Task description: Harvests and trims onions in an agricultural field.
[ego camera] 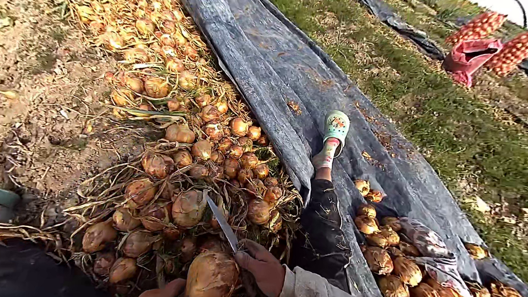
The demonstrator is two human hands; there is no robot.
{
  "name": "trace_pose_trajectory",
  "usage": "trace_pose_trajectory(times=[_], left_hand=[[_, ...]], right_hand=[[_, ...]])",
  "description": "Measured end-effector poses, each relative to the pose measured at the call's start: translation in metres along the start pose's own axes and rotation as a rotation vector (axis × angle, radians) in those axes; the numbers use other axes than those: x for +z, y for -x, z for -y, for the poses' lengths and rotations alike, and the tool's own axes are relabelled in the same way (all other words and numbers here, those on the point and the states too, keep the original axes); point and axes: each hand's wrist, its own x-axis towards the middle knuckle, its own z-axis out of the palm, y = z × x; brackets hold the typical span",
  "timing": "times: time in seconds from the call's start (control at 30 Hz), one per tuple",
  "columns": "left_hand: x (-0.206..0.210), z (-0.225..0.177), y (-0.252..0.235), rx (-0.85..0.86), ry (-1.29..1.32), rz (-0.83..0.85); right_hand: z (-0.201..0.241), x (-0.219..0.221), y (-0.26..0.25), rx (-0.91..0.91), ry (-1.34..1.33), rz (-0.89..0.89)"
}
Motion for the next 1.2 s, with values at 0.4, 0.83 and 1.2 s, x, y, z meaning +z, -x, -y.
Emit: trace_pose_trajectory(times=[0.4, 0.83, 1.2], left_hand=[[0.080, -0.065, -0.134, 0.627, -0.720, -0.471], [0.138, -0.161, -0.232, 1.027, -0.576, -0.197], [0.103, -0.186, -0.291, 0.336, -0.885, 0.488]], right_hand=[[-0.050, -0.075, 0.013, -0.053, -0.491, -0.088], [-0.016, -0.153, 0.037, -0.615, -0.337, -0.743], [-0.013, -0.233, 0.119, -0.614, -0.252, -1.459]])
